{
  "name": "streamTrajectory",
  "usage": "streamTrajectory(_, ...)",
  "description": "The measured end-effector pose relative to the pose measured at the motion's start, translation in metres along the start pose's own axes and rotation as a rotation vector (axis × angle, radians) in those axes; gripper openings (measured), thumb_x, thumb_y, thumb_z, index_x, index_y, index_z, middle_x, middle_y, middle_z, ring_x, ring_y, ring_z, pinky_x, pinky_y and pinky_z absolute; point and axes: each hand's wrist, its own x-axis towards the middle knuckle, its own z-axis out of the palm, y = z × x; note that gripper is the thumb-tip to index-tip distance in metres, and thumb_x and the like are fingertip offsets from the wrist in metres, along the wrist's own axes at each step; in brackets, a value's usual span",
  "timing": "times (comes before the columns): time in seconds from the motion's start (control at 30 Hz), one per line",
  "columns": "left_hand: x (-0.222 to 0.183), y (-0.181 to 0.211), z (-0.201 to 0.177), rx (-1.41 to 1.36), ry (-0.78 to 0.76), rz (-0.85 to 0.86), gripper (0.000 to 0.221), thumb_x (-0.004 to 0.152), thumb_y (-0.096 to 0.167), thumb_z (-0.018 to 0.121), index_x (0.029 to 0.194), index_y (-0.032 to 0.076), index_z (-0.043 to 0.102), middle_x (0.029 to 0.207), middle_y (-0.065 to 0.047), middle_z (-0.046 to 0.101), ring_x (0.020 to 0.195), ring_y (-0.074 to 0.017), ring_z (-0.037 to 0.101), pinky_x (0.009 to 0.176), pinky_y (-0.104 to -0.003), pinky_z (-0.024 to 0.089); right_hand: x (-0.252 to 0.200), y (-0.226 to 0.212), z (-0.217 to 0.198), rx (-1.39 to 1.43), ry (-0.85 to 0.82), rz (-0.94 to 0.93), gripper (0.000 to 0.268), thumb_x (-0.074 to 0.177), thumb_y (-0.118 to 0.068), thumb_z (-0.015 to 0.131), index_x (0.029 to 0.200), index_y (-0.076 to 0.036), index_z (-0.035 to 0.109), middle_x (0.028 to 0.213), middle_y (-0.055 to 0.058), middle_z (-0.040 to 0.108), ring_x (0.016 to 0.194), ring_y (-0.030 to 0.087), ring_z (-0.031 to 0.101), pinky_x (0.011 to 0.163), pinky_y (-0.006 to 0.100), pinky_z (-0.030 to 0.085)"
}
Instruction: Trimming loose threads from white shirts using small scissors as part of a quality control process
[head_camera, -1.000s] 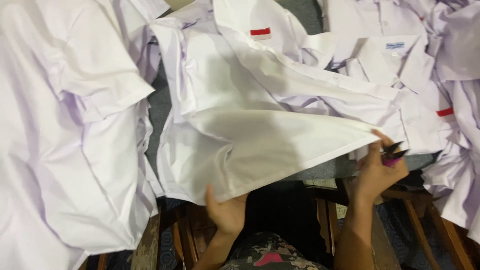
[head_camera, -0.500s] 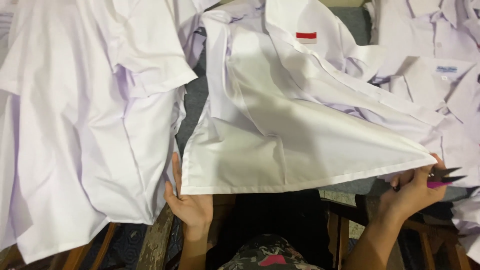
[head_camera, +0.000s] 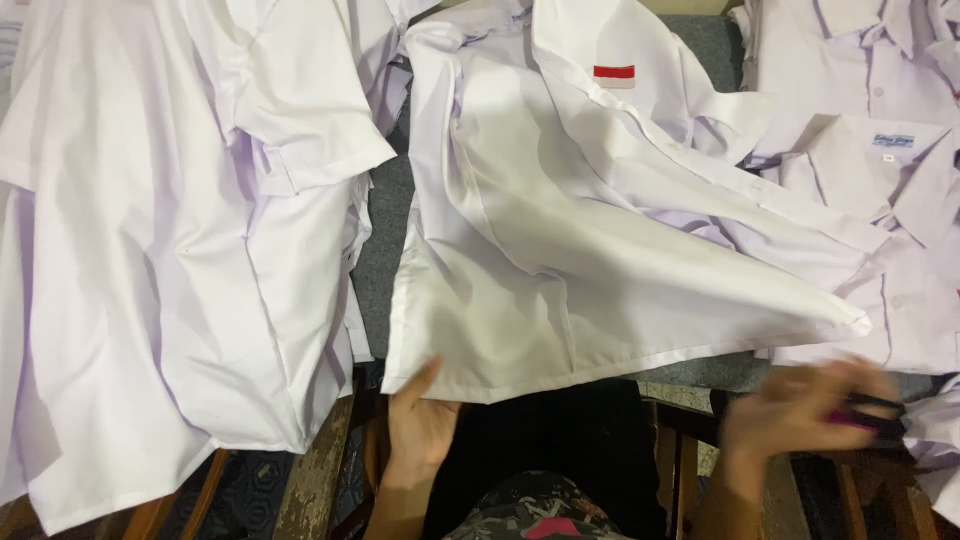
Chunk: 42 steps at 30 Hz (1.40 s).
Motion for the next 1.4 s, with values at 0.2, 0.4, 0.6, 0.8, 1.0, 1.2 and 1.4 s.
streamTrajectory(0.2, -0.011, -0.003, 0.041, -0.017, 0.171, -0.082, 0.052, 0.097, 0.029, 0.054, 0.146, 0.010, 0.056, 0.138, -0.011, 0.066, 0.125, -0.0299, 0.062, 0.090, -0.044, 0.057, -0.067, -0.088, 0.058, 0.109, -1.234, -0.136, 0.017, 0.088, -0.010, 0.075, 0.104, -0.006, 0.071, 0.101, 0.012, 0.072, 0.082, 0.017, 0.073, 0.066, 0.018, 0.064)
streamTrajectory(0.4, -0.011, -0.008, 0.028, -0.079, 0.062, -0.063, 0.058, 0.099, 0.035, 0.048, 0.149, 0.005, 0.049, 0.141, -0.016, 0.059, 0.128, -0.0344, 0.056, 0.105, -0.046, 0.046, -0.096, -0.127, 0.087, 0.139, -1.376, 0.058, 0.033, 0.090, -0.010, 0.078, 0.123, -0.015, 0.073, 0.101, 0.002, 0.061, 0.060, 0.008, 0.042, 0.056, 0.021, 0.038)
streamTrajectory(0.6, -0.007, -0.007, 0.014, -0.068, 0.016, -0.044, 0.058, 0.099, 0.034, 0.050, 0.149, 0.004, 0.048, 0.141, -0.016, 0.059, 0.131, -0.0343, 0.054, 0.108, -0.049, 0.046, -0.100, -0.124, 0.091, 0.117, -1.326, 0.017, 0.017, 0.090, -0.006, 0.077, 0.107, -0.009, 0.078, 0.095, 0.002, 0.065, 0.062, 0.007, 0.057, 0.056, 0.017, 0.046)
streamTrajectory(0.8, 0.001, 0.018, 0.015, -0.144, -0.367, 0.133, 0.057, 0.108, 0.031, 0.046, 0.157, 0.005, 0.035, 0.146, -0.022, 0.054, 0.130, -0.0416, 0.054, 0.107, -0.057, 0.047, -0.031, -0.066, 0.058, -0.246, -0.747, 0.216, 0.009, 0.103, -0.015, 0.074, 0.101, -0.013, 0.065, 0.097, -0.001, 0.067, 0.093, 0.012, 0.062, 0.090, 0.025, 0.051)
streamTrajectory(1.0, 0.011, 0.045, 0.005, -0.156, -0.247, 0.332, 0.058, 0.105, 0.026, 0.054, 0.157, 0.003, 0.040, 0.155, -0.016, 0.049, 0.142, -0.0368, 0.046, 0.116, -0.056, 0.037, -0.003, -0.071, 0.017, -0.186, -0.614, 0.226, 0.035, 0.111, -0.026, 0.058, 0.088, 0.000, 0.064, 0.066, -0.001, 0.049, 0.056, 0.008, 0.044, 0.055, 0.023, 0.036)
streamTrajectory(1.2, 0.008, 0.042, 0.014, -0.130, -0.101, 0.334, 0.054, 0.101, 0.028, 0.056, 0.151, 0.008, 0.050, 0.149, -0.010, 0.057, 0.137, -0.0313, 0.052, 0.113, -0.052, 0.041, -0.008, -0.065, 0.004, -0.028, -0.876, 0.126, 0.052, 0.096, 0.009, 0.070, 0.141, -0.004, 0.047, 0.118, 0.014, 0.058, 0.107, 0.024, 0.063, 0.103, 0.033, 0.062)
streamTrajectory(1.4, 0.014, 0.039, -0.015, -0.035, -0.024, 0.351, 0.066, 0.091, 0.022, 0.059, 0.152, 0.003, 0.047, 0.146, -0.014, 0.058, 0.132, -0.0364, 0.054, 0.111, -0.052, 0.044, 0.005, -0.065, 0.016, -0.279, -1.053, -0.067, 0.047, 0.092, -0.010, 0.074, 0.136, -0.004, 0.059, 0.130, 0.014, 0.065, 0.098, 0.018, 0.064, 0.086, 0.026, 0.059)
